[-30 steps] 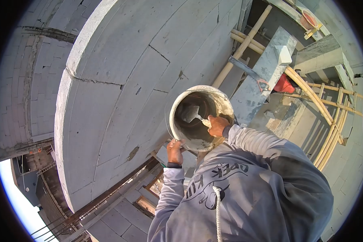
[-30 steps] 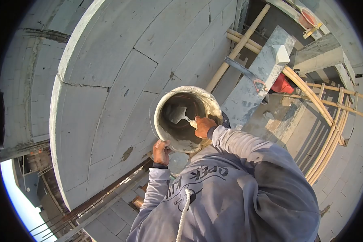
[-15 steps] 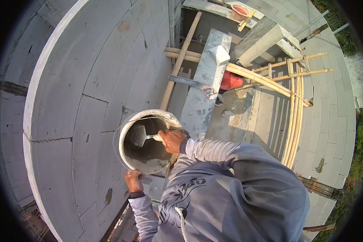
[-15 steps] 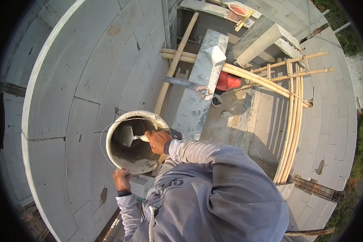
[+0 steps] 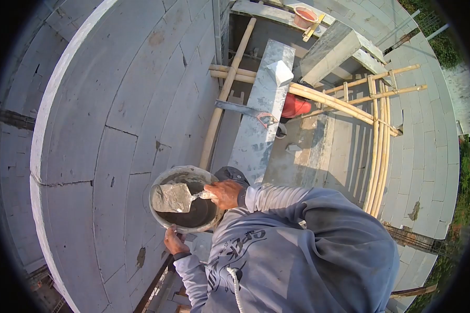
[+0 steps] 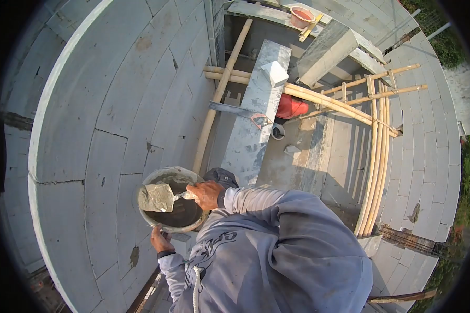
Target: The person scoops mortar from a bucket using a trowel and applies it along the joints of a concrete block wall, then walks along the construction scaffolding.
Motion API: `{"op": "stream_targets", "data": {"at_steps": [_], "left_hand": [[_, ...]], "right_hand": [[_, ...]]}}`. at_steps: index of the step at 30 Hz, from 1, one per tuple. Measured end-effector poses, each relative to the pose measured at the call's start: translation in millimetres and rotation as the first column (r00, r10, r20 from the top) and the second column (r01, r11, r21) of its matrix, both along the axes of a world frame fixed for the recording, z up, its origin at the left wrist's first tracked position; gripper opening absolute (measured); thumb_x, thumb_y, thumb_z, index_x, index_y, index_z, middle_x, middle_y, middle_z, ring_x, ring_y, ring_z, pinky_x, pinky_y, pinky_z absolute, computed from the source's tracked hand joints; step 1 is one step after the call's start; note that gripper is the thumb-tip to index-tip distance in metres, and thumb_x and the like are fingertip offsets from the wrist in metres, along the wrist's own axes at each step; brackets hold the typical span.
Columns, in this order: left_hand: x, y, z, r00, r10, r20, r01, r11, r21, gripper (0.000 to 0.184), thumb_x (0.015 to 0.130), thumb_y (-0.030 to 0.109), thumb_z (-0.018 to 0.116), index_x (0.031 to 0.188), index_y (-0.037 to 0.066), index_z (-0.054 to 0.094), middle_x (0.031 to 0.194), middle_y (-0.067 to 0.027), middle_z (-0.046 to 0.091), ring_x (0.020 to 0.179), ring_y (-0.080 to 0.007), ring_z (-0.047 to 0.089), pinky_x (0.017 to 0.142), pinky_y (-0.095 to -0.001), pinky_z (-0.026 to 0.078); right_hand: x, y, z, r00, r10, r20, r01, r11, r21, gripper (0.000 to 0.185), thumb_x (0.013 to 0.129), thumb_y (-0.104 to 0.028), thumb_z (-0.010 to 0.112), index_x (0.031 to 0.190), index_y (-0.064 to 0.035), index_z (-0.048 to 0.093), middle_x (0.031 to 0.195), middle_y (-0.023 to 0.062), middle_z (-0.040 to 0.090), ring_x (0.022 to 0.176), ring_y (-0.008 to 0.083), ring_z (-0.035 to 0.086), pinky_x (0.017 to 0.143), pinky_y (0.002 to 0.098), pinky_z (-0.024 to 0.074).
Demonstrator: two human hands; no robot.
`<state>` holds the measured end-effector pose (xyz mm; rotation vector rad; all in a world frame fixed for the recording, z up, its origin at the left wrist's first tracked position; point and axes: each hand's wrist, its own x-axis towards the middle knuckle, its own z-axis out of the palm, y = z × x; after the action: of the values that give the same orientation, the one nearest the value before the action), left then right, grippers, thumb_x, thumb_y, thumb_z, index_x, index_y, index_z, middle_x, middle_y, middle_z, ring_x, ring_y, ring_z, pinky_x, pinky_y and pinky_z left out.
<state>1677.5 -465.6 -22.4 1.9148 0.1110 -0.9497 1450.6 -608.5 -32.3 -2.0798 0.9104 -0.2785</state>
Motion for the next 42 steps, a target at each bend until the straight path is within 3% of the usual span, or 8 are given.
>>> {"op": "stream_targets", "data": {"at_steps": [7,11,23,31,33,34,38,42], "left_hand": [[26.5,84.4,-29.0,0.916,0.392,-0.088,-0.391,0.92,0.025,0.025,0.076,0.026,0.061,0.091,0.005,0.058,0.074,-0.0062,0.06,0.059,-0.0178,0.058,0.053,-0.0305,0.049],[56.9,154.6,-82.9,0.824,0.547,0.148,-0.561,0.824,0.081,0.036,0.07,0.03,0.067,0.08,-0.004,0.063,0.077,-0.0136,0.064,0.062,-0.0207,0.063,0.057,-0.0324,0.053],[172.0,348.3,60.5,0.325,0.914,0.241,-0.94,0.339,-0.019,0.032,0.075,0.023,0.063,0.09,-0.005,0.061,0.086,-0.0176,0.064,0.071,-0.0276,0.064,0.062,-0.0437,0.054],[185.0,396.1,123.4,0.31,0.813,0.493,-0.945,0.319,0.067,0.03,0.076,0.021,0.061,0.093,-0.004,0.061,0.081,-0.0127,0.063,0.064,-0.0242,0.06,0.057,-0.0376,0.05],[213.6,473.7,68.6,0.366,0.913,0.18,-0.924,0.38,-0.048,0.034,0.077,0.022,0.061,0.096,-0.006,0.058,0.085,-0.0156,0.063,0.07,-0.0279,0.063,0.062,-0.0406,0.052],[209.3,467.9,47.9,0.191,0.979,0.069,-0.935,0.203,-0.292,0.028,0.079,0.021,0.058,0.093,-0.003,0.058,0.083,-0.0152,0.063,0.069,-0.0285,0.062,0.062,-0.042,0.053],[160.9,450.8,-8.1,0.389,0.915,0.109,-0.918,0.395,-0.039,0.027,0.08,0.027,0.056,0.091,0.002,0.058,0.082,-0.0112,0.063,0.071,-0.0243,0.06,0.066,-0.0424,0.049],[83.7,381.1,-65.1,0.23,0.971,0.073,-0.966,0.236,-0.103,0.028,0.076,0.028,0.061,0.089,0.003,0.06,0.08,-0.0102,0.06,0.073,-0.0231,0.059,0.059,-0.0386,0.052]], "right_hand": [[11.2,-2.7,8.7,0.982,0.079,0.171,-0.074,0.997,-0.035,0.029,0.069,-0.015,0.063,0.091,-0.0034,0.049,0.08,0.0186,0.058,0.076,0.0406,0.056,0.064,0.046,0.0452],[9.2,-7.2,6.0,0.981,0.163,0.105,-0.168,0.985,0.043,0.031,0.064,-0.01,0.064,0.088,-0.0017,0.046,0.072,0.0226,0.053,0.07,0.0453,0.052,0.06,0.047,0.0416],[20.1,-22.4,56.5,0.924,0.342,0.172,-0.342,0.939,-0.031,0.027,0.063,-0.007,0.063,0.082,0.0005,0.046,0.068,0.021,0.051,0.063,0.042,0.05,0.057,0.0427,0.0407],[22.1,-28.7,87.1,0.931,0.316,0.182,-0.325,0.946,0.018,0.026,0.064,-0.007,0.063,0.082,-0.001,0.046,0.07,0.0197,0.055,0.066,0.0412,0.055,0.058,0.0419,0.0438],[19.3,-34.6,91.6,0.946,0.305,0.112,-0.307,0.952,0.002,0.026,0.064,-0.007,0.064,0.082,-0.0018,0.047,0.07,0.0187,0.055,0.065,0.0405,0.055,0.057,0.0409,0.0444],[18.6,-38.0,89.0,0.943,0.299,0.146,-0.3,0.954,-0.015,0.026,0.064,-0.008,0.065,0.082,-0.002,0.047,0.069,0.019,0.055,0.065,0.0405,0.055,0.057,0.0406,0.0445],[10.1,-46.2,75.4,0.95,0.276,0.147,-0.27,0.961,-0.059,0.028,0.065,-0.012,0.067,0.082,-0.0034,0.047,0.067,0.0187,0.055,0.066,0.0405,0.056,0.056,0.041,0.0449],[-1.5,-46.7,58.1,0.971,0.238,-0.012,-0.239,0.971,-0.03,0.032,0.066,-0.018,0.07,0.084,-0.0048,0.046,0.068,0.0187,0.057,0.069,0.0402,0.058,0.057,0.0431,0.0456]]}}
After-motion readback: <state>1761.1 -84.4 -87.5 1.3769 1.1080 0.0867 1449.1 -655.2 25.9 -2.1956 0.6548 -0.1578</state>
